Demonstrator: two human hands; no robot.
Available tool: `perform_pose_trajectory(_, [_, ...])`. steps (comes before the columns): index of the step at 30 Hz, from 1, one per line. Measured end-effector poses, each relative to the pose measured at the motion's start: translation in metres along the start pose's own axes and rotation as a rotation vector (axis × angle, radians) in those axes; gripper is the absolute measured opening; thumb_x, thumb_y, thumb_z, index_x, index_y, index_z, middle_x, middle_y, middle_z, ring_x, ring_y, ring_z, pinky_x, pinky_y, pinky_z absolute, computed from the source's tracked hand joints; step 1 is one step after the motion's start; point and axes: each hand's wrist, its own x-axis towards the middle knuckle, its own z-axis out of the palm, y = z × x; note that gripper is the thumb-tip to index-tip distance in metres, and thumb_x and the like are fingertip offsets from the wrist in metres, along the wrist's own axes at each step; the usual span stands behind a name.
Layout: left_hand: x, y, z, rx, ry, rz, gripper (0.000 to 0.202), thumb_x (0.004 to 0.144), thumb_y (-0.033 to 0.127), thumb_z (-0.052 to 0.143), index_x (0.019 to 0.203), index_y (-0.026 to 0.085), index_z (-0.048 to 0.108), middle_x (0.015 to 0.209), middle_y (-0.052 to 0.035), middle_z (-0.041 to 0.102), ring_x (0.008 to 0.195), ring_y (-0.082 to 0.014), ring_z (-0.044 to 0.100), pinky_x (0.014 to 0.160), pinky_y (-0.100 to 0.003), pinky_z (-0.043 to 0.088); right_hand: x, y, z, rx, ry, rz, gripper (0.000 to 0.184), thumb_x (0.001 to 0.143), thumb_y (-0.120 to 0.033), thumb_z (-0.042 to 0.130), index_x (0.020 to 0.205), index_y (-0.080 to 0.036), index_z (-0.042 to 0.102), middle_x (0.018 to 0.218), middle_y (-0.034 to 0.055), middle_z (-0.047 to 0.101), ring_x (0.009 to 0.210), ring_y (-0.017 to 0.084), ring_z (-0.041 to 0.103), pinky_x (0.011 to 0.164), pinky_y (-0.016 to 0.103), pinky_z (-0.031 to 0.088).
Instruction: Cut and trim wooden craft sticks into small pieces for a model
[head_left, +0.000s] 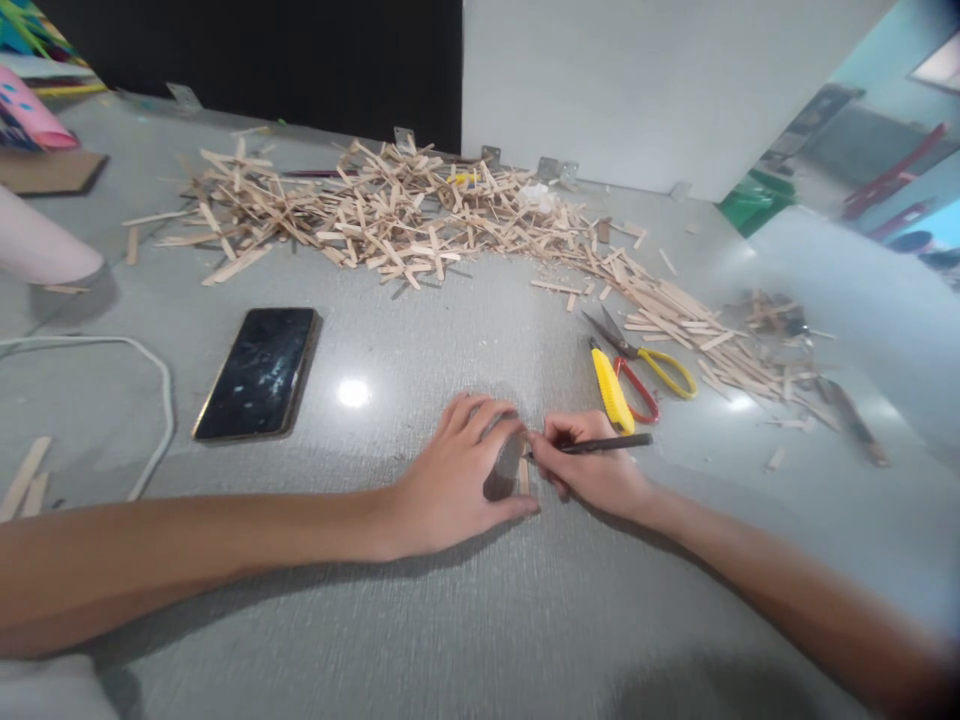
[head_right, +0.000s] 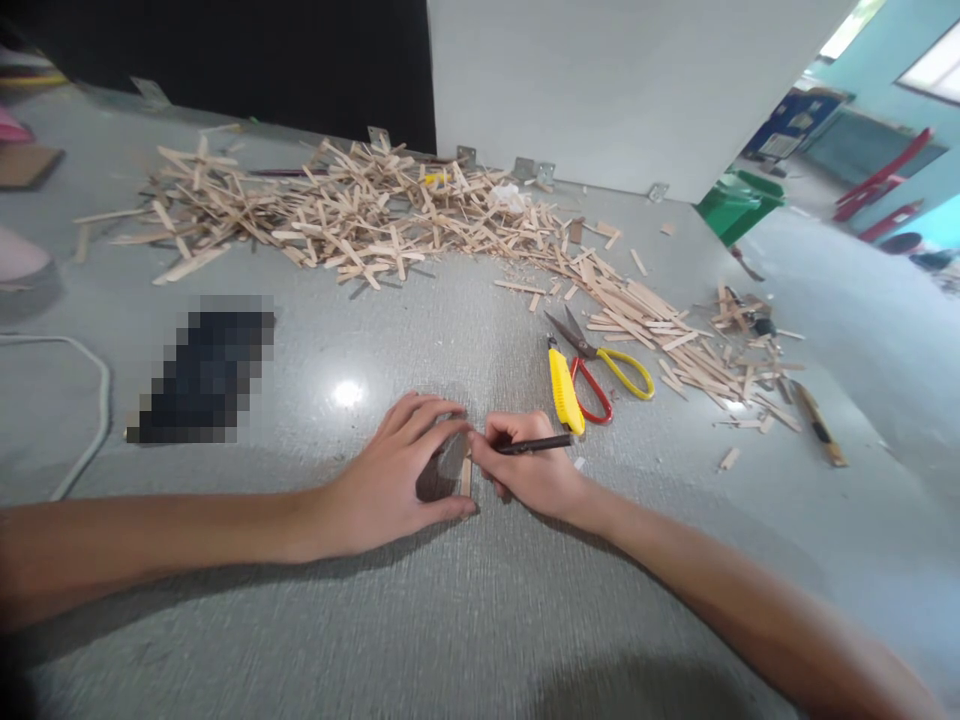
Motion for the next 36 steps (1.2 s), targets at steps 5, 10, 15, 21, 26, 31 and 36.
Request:
perform_pose_trajectory(5, [0.0003, 0.0000, 0.0005, 0.015, 0.005, 0.005, 0.072, 0.083, 0.064, 0.082, 0.133, 0.018, 0.057, 0.143, -0.0142, 0.054, 0.137, -0.0380, 0.043, 0.116, -0.058, 0.043, -0.0003, 0.0017, -0.0006, -0.003, -0.003, -0.006, 0.041, 0.099, -0.038, 0.066, 0.064, -0.021, 0.053, 0.046, -0.0062, 0.055, 0.036, 0.008, 0.052, 0.038, 0.018, 0.038])
perform_pose_trajectory(10, [0.0000, 0.0002, -0.0002, 0.008, 0.006, 0.004, 0.070, 0.083, 0.063, 0.082, 0.132, 0.019, 0.057, 0.143, -0.0142, 0.054, 0.137, -0.0383, 0.043, 0.115, -0.059, 0.043, 0.0000, 0.0016, -0.0004, -0.007, 0.001, -0.001, 0.042, 0.099, -0.039, 0.066, 0.064, -0.021, 0.053, 0.046, -0.0059, 0.054, 0.037, 0.008, 0.052, 0.038, 0.018, 0.039])
perform_pose_trajectory(15, [0.0000, 0.0003, -0.0005, -0.013, 0.008, -0.001, 0.069, 0.083, 0.064, 0.082, 0.132, 0.021, 0.058, 0.142, -0.0135, 0.055, 0.137, -0.0393, 0.044, 0.114, -0.061, 0.043, 0.0005, -0.0006, 0.0003, 0.018, 0.008, 0.010, 0.041, 0.097, -0.037, 0.069, 0.063, -0.021, 0.054, 0.046, -0.0061, 0.054, 0.036, 0.008, 0.052, 0.037, 0.018, 0.039])
perform_pose_trajectory(21, [-0.0004, 0.0000, 0.0001, -0.028, 0.012, -0.002, 0.069, 0.084, 0.063, 0.081, 0.133, 0.020, 0.059, 0.143, -0.0139, 0.055, 0.137, -0.0394, 0.044, 0.114, -0.061, 0.043, 0.0001, -0.0033, -0.0003, 0.034, 0.004, 0.014, 0.039, 0.096, -0.032, 0.069, 0.062, -0.020, 0.054, 0.046, -0.0064, 0.055, 0.033, 0.006, 0.050, 0.033, 0.016, 0.036])
perform_pose_trajectory(26, [-0.0014, -0.0004, 0.0010, -0.010, 0.012, 0.008, 0.071, 0.084, 0.064, 0.080, 0.134, 0.019, 0.058, 0.143, -0.0145, 0.055, 0.138, -0.0395, 0.043, 0.115, -0.061, 0.042, -0.0015, -0.0013, -0.0006, 0.038, 0.005, 0.020, 0.038, 0.097, -0.035, 0.068, 0.064, -0.020, 0.056, 0.046, -0.0056, 0.056, 0.033, 0.007, 0.052, 0.032, 0.016, 0.036])
perform_pose_trajectory(31, [-0.0001, -0.0003, 0.0007, -0.008, 0.018, 0.018, 0.068, 0.085, 0.063, 0.081, 0.132, 0.021, 0.059, 0.141, -0.0139, 0.056, 0.136, -0.0390, 0.045, 0.114, -0.061, 0.043, -0.0017, 0.0003, -0.0002, 0.017, -0.011, -0.016, 0.041, 0.100, -0.039, 0.066, 0.065, -0.020, 0.056, 0.049, -0.0042, 0.058, 0.037, 0.008, 0.056, 0.036, 0.017, 0.039])
perform_pose_trajectory(36, [0.0009, -0.0008, 0.0004, -0.010, 0.028, 0.022, 0.069, 0.083, 0.063, 0.082, 0.132, 0.020, 0.059, 0.140, -0.0140, 0.057, 0.136, -0.0391, 0.046, 0.114, -0.061, 0.043, -0.0001, 0.0000, 0.0000, 0.031, -0.009, -0.002, 0.042, 0.098, -0.043, 0.072, 0.066, -0.020, 0.057, 0.048, -0.0054, 0.058, 0.036, 0.008, 0.056, 0.036, 0.017, 0.039])
